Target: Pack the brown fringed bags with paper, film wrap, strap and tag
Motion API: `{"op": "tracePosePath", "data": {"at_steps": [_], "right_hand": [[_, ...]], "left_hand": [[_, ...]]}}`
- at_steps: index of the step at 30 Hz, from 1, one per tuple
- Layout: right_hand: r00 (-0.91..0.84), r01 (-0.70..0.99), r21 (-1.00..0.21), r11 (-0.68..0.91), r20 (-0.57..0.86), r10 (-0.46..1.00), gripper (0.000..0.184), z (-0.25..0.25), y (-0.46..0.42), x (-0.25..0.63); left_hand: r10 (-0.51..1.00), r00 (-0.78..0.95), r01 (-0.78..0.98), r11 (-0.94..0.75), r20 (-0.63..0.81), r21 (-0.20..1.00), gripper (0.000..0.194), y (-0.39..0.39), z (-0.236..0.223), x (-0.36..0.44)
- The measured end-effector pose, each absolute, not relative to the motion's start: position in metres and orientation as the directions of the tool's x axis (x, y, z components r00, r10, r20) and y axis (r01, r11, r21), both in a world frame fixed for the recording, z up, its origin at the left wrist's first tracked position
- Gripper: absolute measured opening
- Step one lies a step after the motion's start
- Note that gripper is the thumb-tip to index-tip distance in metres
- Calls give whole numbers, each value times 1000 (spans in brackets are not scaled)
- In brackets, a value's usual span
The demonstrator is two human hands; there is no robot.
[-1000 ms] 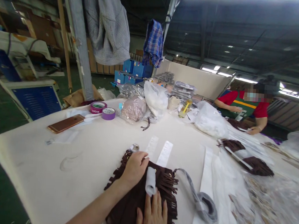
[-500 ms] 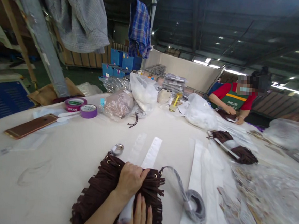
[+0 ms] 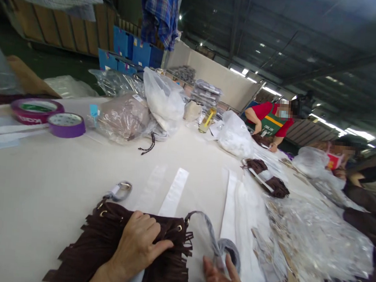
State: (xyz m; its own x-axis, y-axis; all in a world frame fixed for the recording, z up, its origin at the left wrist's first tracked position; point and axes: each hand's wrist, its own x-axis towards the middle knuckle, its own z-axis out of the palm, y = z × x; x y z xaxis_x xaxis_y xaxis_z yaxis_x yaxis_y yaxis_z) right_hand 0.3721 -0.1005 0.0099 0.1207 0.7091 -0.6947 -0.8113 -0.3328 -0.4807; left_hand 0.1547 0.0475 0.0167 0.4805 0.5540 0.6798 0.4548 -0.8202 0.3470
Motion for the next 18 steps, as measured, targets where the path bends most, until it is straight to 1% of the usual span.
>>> {"op": "tracePosePath", "data": {"at_steps": [1,2,5,7,10,12,13,16,17,18], "right_hand": [[143,-826,-483,-291,-679,720,32,8,-95,373],[197,-822,-515,-246,-660,725,33,5,-90,372],[388,-752,-646,-132,-595,704,27,-10,-76,371],[459,-719,-689,-90,-568,683,23,-14,-70,377],[595,-632,-774,38,-454,663,19,2,-54,391],[653,-556,-824,112,-349,672,13,24,-33,394],[691,-534,-831,156,-324,646,13,37,-19,393],[692,-493,-854,166,-269,670,19,71,26,375],[675,-492,-855,161,-258,691,22,79,40,367],[624,-496,-859,131,-247,742,24,85,52,359]], "left_hand": [[550,470,440,-824,690,358,40,48,17,154],[547,460,426,-827,699,367,39,48,18,154],[542,442,397,-833,715,386,39,47,19,152],[547,437,387,-831,714,400,38,46,20,151],[546,415,370,-832,728,412,38,44,21,151],[535,392,369,-836,748,405,38,43,22,151],[528,381,374,-839,759,395,39,43,23,151],[476,352,395,-856,806,333,39,43,25,152],[452,347,401,-864,822,306,39,43,25,152],[431,343,406,-869,834,282,39,43,25,152]]}}
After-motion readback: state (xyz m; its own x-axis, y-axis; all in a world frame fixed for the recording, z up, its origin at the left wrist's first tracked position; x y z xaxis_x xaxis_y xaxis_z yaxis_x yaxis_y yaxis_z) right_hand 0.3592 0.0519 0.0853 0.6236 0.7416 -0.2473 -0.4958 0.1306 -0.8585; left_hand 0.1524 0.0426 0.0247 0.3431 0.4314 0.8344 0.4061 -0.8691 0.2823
